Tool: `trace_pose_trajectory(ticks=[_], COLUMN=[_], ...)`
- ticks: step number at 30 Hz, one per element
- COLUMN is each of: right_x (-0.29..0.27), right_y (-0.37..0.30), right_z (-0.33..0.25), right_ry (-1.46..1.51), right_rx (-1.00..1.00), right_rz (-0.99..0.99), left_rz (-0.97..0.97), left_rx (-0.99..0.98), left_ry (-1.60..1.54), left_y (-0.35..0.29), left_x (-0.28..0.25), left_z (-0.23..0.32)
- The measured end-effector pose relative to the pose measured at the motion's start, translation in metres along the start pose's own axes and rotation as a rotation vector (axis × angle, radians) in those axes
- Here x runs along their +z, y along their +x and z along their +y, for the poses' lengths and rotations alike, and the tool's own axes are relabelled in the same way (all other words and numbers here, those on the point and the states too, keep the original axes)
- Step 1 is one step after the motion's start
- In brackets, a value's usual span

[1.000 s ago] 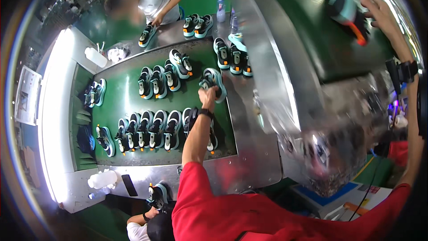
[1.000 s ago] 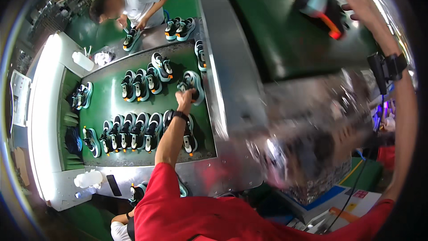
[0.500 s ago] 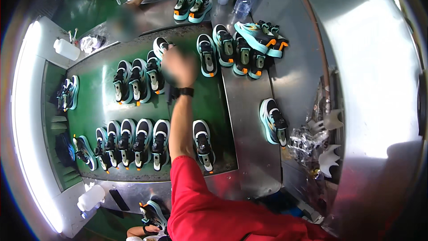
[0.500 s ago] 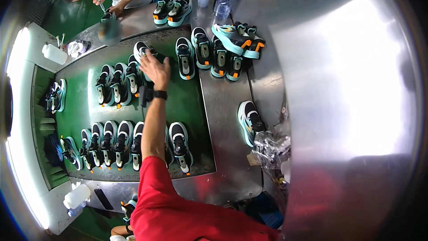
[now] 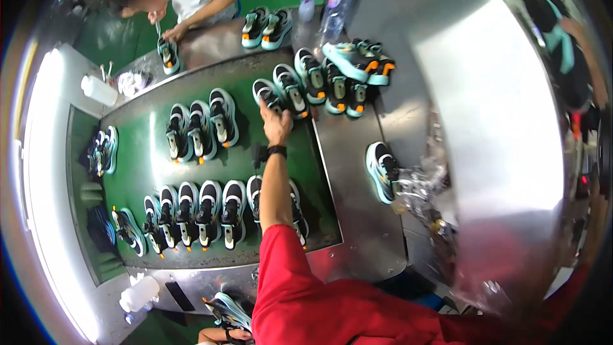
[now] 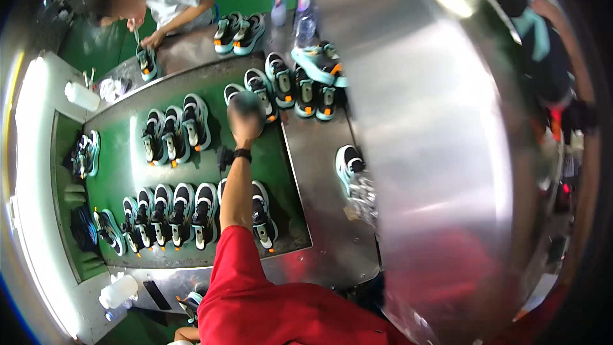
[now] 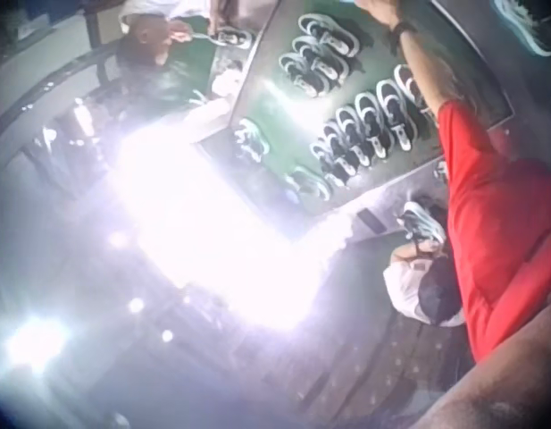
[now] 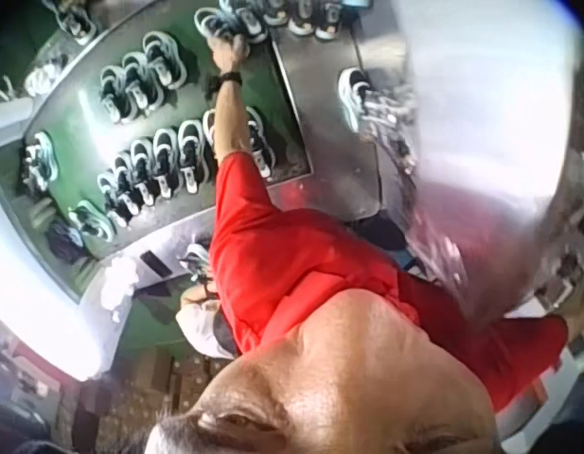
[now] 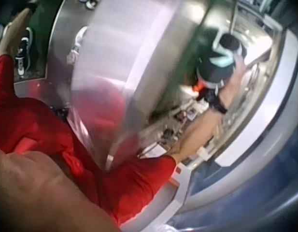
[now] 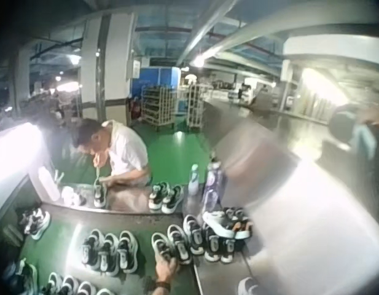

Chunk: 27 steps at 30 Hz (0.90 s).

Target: Operating a footwear assembly machine to process sneakers and placing them on a conveyor.

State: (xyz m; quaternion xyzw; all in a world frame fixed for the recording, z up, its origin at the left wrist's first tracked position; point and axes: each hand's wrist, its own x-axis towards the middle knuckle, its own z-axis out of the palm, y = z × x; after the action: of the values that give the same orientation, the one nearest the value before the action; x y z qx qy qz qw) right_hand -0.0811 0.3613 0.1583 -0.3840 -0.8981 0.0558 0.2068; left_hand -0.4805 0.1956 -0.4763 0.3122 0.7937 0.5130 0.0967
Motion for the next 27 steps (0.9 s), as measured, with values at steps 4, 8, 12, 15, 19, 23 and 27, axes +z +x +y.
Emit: trace_pose_trajectory(ticks=[4,8,12,15,19,23,27], right_x=[0.008,-0.007,-0.044,-0.113,-0.111,-0.109,-0.126], right_y=[-0.017,-0.036,-0.102,-0.206,-0.331,-0.463,-0.584], right_z=[0.038,-0.062,-0.086,-0.071,-0.089,-0.107,-0.100], right_ry=[0.203,0.113,-0.094,-0.222,-0.277,-0.466,-0.532], right_rx=[-0.045,-0.100,-0.291,-0.422,-0.351,-0.011,0.394], right_rz=[-0.070,0.087,0.882,0.622,0.647,0.626,0.564], left_rz=[-0.128,-0.302,-0.948,-1.402,-1.310,-1.165,-1.388], left_rx=[-0.020,-0.358,-0.433,-0.433,0.182,0.534,0.327], left_ry=[-0.165,-0.611,-0.779,-1.034,-1.356,-1.234,-1.167], left_y=[-0.072,-0.224,-0.361,-0.408,-0.425,-0.492,-0.590], left_x=[-0.020,-0.056,-0.109,-0.118,-0.106,-0.097,-0.078], left_z=[0.032,0.095,0.234,0.347,0.477,0.531,0.548])
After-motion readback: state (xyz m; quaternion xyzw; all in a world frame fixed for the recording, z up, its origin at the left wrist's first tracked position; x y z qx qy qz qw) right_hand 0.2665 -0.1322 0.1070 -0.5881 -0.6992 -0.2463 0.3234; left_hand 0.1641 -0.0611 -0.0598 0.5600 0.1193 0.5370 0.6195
